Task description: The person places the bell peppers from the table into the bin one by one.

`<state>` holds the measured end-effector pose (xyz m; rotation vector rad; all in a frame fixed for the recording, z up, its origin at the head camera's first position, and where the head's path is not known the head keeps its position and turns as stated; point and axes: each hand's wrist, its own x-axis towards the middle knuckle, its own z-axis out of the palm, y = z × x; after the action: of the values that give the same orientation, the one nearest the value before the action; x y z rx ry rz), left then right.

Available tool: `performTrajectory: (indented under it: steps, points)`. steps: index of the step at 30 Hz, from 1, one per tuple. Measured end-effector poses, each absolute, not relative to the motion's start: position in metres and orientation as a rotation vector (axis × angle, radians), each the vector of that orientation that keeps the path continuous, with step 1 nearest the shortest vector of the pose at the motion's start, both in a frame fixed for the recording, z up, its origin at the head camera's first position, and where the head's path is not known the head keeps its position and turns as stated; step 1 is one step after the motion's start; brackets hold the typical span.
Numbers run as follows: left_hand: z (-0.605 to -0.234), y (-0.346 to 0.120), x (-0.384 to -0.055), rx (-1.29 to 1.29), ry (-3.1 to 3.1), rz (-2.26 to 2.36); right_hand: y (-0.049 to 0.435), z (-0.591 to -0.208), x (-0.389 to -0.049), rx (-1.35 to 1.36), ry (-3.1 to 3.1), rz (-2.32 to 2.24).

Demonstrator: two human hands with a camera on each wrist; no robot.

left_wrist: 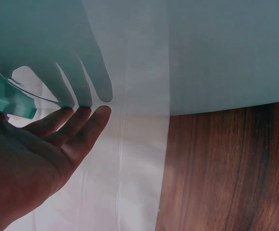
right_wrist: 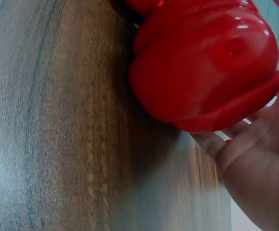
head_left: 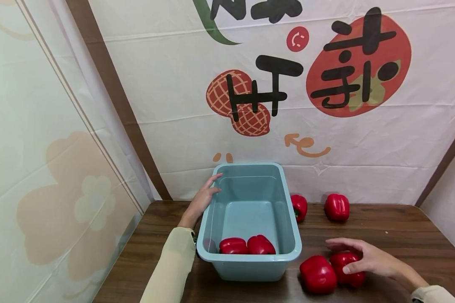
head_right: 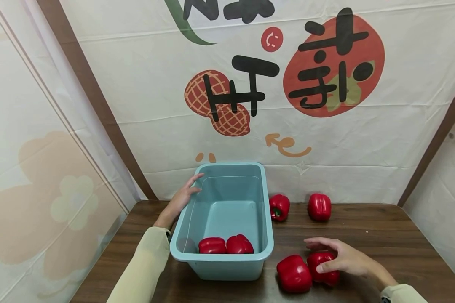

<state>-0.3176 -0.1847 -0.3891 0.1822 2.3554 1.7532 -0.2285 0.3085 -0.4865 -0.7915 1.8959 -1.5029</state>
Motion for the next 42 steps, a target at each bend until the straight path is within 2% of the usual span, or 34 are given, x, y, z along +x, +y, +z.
performTrajectory:
  steps: [17,33,42]
  points:
    - [-0.406,-0.186,-0.326,0.164,2.373,1.790,0.308,-0.496,-0.225,-0.792,1.770,-1.482]
    - [-0.373,-0.182,-0.302,0.174,2.319,1.773,0.310,-0.497,-0.230,-0.788,1.817,-1.473]
    - [-0.399,-0.185,-0.323,0.162,2.327,1.798,0.312,-0.497,-0.235,-0.862,1.913,-1.539]
